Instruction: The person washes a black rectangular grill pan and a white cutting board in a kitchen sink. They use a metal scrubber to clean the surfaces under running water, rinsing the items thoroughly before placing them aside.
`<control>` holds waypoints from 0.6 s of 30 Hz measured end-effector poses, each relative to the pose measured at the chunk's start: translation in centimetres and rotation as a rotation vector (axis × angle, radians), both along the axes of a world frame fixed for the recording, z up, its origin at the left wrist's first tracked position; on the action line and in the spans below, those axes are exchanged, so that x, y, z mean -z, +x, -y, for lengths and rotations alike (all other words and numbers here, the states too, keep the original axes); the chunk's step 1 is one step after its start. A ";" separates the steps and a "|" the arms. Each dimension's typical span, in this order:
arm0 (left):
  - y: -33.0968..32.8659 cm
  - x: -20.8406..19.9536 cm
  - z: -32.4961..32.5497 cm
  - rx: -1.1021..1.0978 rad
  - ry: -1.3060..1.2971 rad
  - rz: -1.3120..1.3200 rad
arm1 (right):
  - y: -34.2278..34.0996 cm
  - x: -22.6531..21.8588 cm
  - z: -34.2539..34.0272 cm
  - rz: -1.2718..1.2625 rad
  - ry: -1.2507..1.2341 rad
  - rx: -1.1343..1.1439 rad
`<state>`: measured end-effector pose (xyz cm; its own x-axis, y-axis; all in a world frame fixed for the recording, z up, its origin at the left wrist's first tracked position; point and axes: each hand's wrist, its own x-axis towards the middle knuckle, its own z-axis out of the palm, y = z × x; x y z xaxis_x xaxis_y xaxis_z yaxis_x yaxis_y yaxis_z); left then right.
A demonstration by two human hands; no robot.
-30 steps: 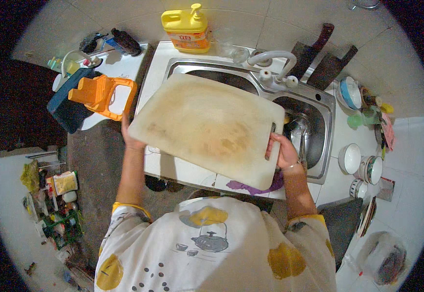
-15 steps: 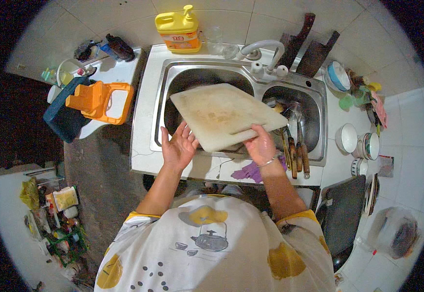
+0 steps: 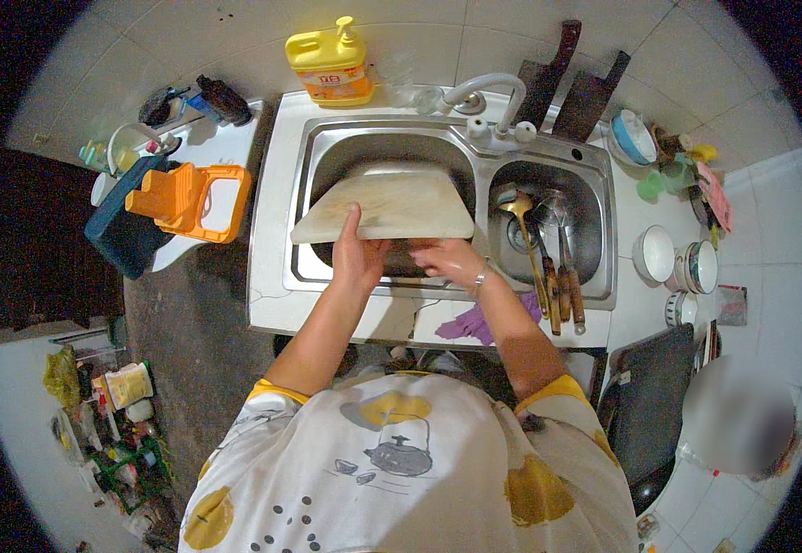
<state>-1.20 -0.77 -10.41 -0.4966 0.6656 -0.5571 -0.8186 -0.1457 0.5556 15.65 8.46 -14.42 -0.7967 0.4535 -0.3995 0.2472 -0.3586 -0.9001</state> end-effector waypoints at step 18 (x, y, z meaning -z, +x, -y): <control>-1.4 -2.5 -2.7 -0.133 -0.091 -0.162 | -1.2 7.9 -11.1 0.040 -0.566 0.332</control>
<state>-2.59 1.89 -7.93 -0.6644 0.5391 -0.5177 -0.6947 -0.1900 0.6937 14.41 19.56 -22.37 -0.6301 0.3836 -0.6752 0.0714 -0.8372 -0.5423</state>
